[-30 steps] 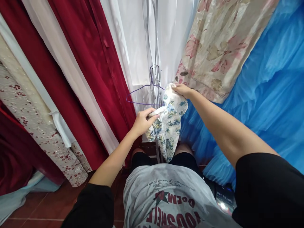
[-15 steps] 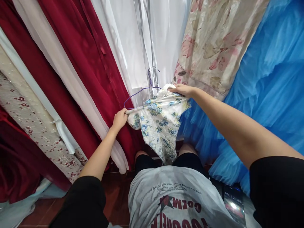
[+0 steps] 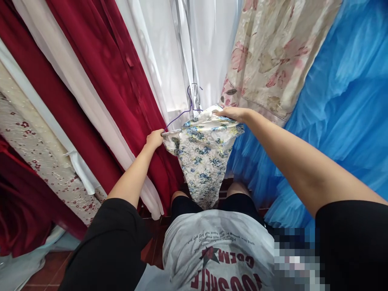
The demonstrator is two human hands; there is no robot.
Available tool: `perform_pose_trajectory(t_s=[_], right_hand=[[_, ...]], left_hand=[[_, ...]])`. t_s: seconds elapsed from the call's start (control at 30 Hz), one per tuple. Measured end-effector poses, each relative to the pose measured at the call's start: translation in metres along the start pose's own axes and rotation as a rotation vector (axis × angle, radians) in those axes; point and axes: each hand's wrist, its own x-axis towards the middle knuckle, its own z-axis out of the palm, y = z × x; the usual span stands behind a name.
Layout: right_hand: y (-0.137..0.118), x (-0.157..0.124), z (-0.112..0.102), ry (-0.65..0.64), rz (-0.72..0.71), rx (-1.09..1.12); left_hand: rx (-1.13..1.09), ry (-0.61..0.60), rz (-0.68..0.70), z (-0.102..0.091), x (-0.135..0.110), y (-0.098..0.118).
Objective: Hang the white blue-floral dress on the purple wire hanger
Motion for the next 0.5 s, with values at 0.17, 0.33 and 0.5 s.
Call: perform_pose_trajectory(t_s=[0.17, 0.33, 0.5], right_hand=[[-0.01, -0.008, 0.001, 0.111, -0.029, -0.024], [-0.011, -0.018, 0.007, 0.086, -0.044, -0.086], [-0.011, -0.021, 0.008, 0.076, -0.024, -0.008]], left_hand=[[0.05, 0.006, 0.057, 0.0, -0.007, -0.002], [-0.014, -0.045, 0.047, 0.014, -0.007, -0.001], [-0.01, 0.078, 0.037, 0.006, -0.012, 0.0]])
